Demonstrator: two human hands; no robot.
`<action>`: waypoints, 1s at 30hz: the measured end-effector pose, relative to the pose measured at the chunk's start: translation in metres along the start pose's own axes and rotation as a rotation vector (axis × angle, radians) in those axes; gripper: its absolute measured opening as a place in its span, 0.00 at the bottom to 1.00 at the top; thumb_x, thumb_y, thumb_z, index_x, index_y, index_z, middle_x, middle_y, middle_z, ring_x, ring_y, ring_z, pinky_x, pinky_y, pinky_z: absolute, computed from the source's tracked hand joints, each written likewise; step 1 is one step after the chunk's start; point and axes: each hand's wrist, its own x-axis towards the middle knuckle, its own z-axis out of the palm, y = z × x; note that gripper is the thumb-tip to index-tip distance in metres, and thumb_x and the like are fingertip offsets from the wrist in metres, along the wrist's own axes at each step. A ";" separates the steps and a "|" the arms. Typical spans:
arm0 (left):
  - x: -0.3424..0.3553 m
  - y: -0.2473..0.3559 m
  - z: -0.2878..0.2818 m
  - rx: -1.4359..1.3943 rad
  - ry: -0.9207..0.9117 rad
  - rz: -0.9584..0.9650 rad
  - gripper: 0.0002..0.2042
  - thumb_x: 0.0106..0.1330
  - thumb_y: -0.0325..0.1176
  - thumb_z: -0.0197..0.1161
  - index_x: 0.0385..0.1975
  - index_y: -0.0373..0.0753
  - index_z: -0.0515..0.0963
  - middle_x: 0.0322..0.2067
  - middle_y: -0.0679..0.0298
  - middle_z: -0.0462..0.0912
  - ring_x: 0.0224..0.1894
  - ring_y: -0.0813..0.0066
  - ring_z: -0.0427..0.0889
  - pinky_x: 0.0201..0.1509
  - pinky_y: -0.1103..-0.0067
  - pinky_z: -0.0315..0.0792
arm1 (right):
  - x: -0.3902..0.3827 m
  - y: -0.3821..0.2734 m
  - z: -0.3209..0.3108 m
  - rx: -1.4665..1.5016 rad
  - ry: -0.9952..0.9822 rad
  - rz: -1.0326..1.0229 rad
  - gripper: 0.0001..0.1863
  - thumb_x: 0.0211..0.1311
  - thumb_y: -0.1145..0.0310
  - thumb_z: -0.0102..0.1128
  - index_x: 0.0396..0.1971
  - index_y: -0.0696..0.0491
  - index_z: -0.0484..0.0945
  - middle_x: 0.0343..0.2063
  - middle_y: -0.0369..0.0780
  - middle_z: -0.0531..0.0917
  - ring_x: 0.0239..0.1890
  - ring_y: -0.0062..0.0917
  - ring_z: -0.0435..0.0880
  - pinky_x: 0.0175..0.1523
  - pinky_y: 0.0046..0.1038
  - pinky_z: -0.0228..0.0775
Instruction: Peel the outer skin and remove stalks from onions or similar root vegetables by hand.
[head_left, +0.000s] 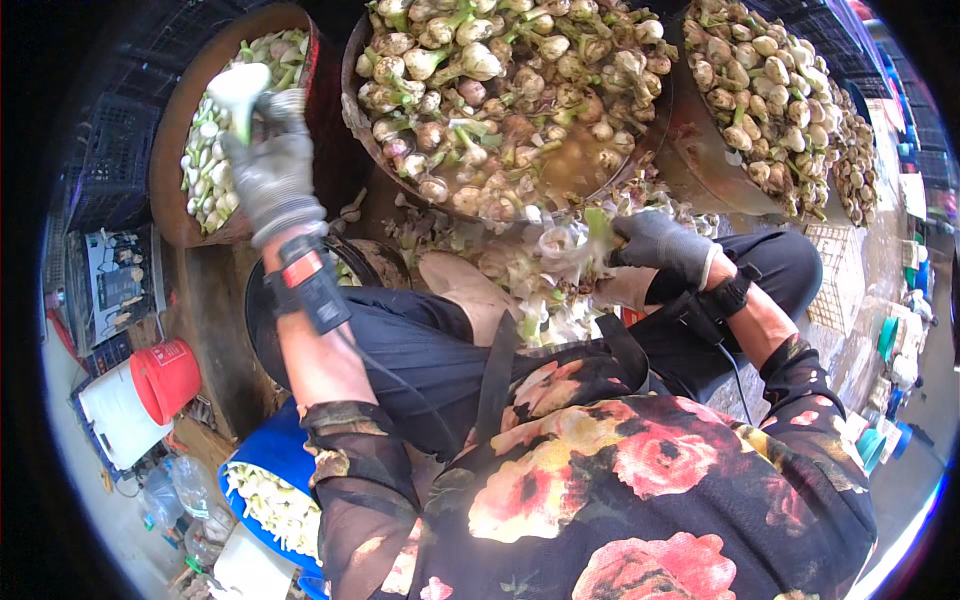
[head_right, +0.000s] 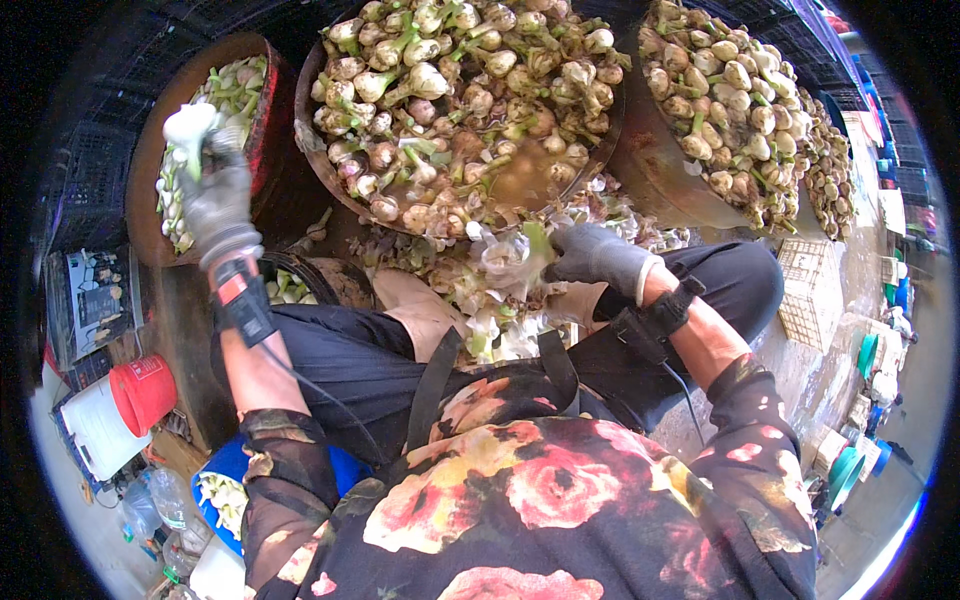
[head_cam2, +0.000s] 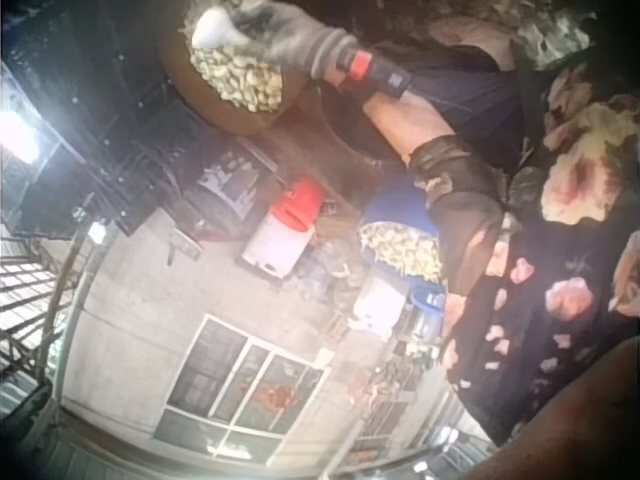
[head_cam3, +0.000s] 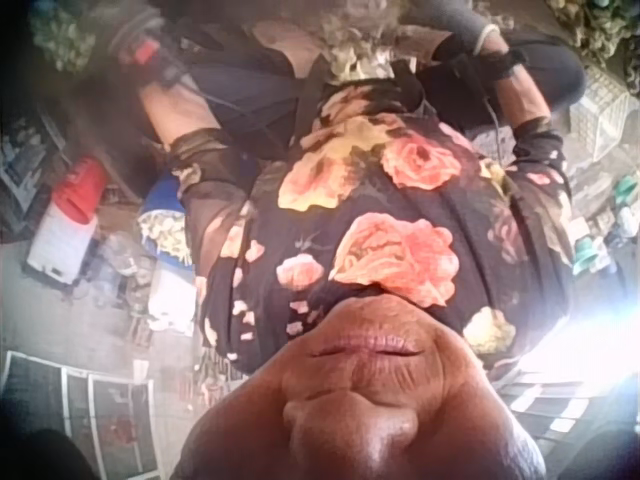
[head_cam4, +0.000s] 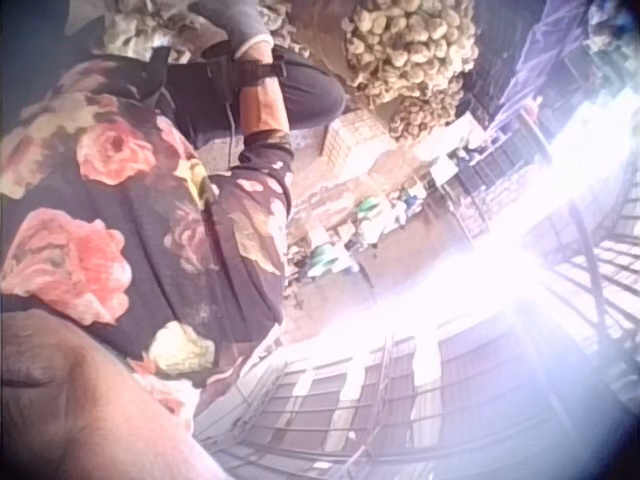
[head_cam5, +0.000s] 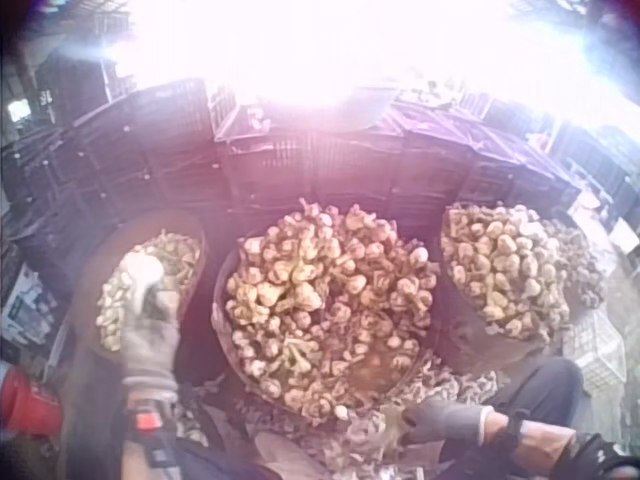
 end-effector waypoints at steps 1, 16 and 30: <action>-0.002 0.010 0.010 0.108 0.113 0.141 0.19 0.61 0.39 0.54 0.43 0.28 0.69 0.42 0.48 0.73 0.46 0.59 0.72 0.50 0.66 0.70 | 0.005 -0.004 -0.003 -0.300 0.137 -0.132 0.16 0.47 0.59 0.57 0.37 0.47 0.77 0.33 0.42 0.81 0.38 0.38 0.79 0.43 0.33 0.71; -0.020 -0.055 -0.016 0.703 0.173 -0.183 0.14 0.63 0.34 0.52 0.42 0.31 0.71 0.30 0.60 0.77 0.29 0.75 0.75 0.32 0.81 0.72 | 0.192 -0.050 -0.024 -0.450 0.189 -0.222 0.18 0.47 0.67 0.52 0.41 0.52 0.75 0.44 0.48 0.76 0.49 0.37 0.74 0.50 0.34 0.67; -0.061 -0.146 -0.059 2.059 -0.488 -0.058 0.31 0.43 0.34 0.70 0.50 0.40 0.67 0.47 0.56 0.71 0.50 0.62 0.71 0.55 0.74 0.64 | 0.051 -0.091 -0.032 1.433 0.052 -0.515 0.16 0.56 0.57 0.58 0.22 0.56 0.78 0.13 0.29 0.72 0.16 0.11 0.66 0.20 0.18 0.56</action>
